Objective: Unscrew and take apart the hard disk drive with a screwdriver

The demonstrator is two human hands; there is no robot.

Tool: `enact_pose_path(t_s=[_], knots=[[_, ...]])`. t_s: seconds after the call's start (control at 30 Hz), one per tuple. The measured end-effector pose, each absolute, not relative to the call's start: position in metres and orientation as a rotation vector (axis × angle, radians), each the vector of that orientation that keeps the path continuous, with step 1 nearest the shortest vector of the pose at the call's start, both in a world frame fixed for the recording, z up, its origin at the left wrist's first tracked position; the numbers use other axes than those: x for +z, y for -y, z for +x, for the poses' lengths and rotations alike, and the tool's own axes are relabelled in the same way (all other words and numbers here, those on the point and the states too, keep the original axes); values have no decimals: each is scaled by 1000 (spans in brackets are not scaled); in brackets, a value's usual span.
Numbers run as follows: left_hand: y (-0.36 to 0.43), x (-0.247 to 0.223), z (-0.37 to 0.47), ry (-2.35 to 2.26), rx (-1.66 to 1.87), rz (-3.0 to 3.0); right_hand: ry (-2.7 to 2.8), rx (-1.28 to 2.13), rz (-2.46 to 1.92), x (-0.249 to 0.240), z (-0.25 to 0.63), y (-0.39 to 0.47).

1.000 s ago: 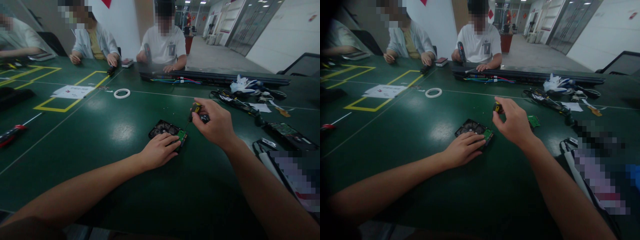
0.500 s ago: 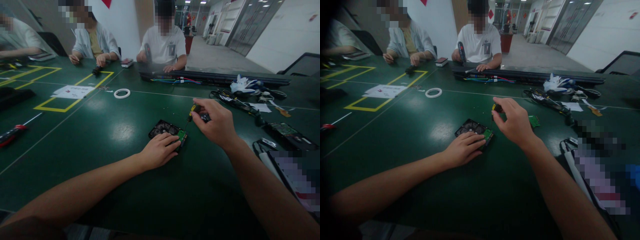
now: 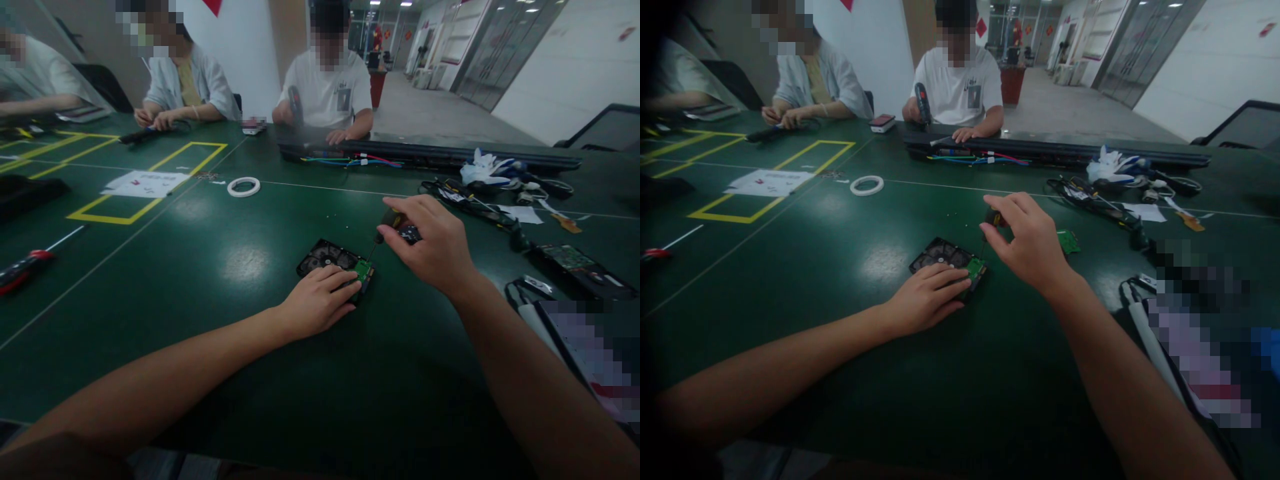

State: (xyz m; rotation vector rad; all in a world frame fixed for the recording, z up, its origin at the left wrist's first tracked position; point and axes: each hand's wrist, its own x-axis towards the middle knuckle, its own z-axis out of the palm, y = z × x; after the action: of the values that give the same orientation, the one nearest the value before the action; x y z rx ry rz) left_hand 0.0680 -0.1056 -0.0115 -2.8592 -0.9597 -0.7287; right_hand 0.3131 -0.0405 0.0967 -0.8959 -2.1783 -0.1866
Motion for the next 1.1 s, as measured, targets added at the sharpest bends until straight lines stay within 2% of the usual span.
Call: enact_pose_path(t_s=[1.1], knots=[[106, -12, 68, 970, -719, -2878, 2174, -98, -929, 98, 313, 44]])
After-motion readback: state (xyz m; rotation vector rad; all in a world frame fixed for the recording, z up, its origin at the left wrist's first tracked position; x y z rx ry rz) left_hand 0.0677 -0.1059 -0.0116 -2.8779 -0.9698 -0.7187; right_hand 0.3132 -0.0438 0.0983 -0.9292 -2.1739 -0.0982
